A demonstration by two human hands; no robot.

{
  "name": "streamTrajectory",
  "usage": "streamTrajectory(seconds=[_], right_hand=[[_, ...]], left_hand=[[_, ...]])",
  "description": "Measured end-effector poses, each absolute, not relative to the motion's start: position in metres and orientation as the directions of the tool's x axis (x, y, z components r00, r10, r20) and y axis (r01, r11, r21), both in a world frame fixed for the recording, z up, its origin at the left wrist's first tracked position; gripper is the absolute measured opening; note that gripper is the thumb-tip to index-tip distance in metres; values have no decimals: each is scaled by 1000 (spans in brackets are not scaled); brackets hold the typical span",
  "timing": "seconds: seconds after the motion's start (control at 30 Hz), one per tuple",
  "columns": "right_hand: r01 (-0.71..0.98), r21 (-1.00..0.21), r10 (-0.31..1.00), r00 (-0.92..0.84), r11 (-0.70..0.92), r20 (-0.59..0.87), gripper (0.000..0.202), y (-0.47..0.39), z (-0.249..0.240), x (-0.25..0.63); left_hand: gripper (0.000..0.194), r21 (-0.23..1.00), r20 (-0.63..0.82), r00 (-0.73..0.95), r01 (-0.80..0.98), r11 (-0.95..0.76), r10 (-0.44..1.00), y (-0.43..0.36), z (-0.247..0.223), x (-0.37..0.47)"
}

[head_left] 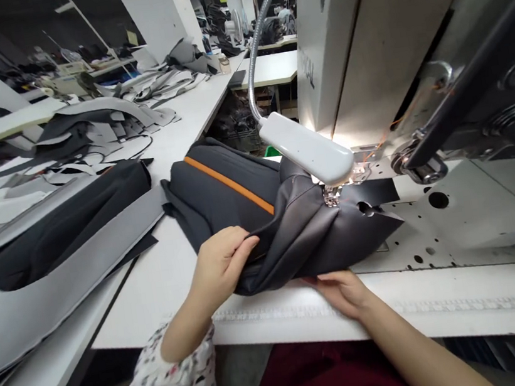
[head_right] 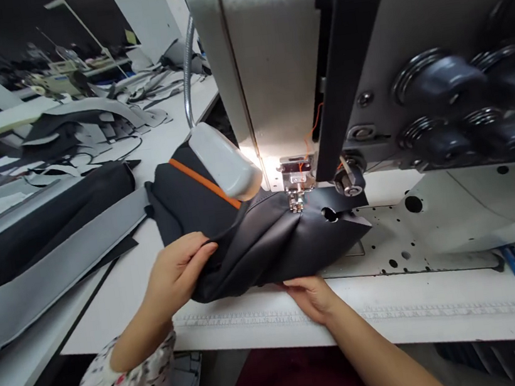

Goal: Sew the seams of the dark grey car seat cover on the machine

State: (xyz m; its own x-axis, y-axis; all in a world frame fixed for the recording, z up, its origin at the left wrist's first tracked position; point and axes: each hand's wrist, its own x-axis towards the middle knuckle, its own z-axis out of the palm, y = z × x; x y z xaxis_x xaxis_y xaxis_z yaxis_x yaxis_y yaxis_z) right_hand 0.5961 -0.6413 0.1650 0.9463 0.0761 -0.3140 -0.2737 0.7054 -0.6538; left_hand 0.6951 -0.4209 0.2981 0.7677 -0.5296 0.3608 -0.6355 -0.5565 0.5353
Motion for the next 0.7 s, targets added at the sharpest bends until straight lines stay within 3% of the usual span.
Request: streamTrajectory(seconds=[0.2, 0.3, 0.4, 0.5, 0.57, 0.63, 0.7], right_hand=[[-180, -652, -26, 956, 737, -294, 44, -655, 172, 595], [-167, -692, -60, 955, 702, -291, 58, -663, 177, 589], [-176, -745, -104, 944, 643, -313, 71, -664, 179, 567], [-168, -778, -135, 942, 605, -309, 70, -662, 175, 532], [-159, -788, -149, 941, 595, -303, 69, -662, 171, 514], [-188, -780, -118, 941, 597, -317, 70, -660, 170, 508], [-236, -758, -44, 944, 608, -328, 72, -659, 172, 509]], left_hand=[[46, 782, 130, 934, -302, -546, -331, -416, 298, 691], [46, 814, 81, 956, -227, -535, -283, -416, 291, 697], [47, 769, 136, 962, -253, -587, -235, -415, 292, 712], [48, 685, 259, 951, -304, -662, -168, -415, 305, 725], [45, 570, 431, 892, -383, -727, -132, -422, 320, 722], [30, 365, 687, 712, -513, -777, -147, -436, 334, 705], [24, 93, 828, 457, -684, -723, -326, -456, 342, 679]])
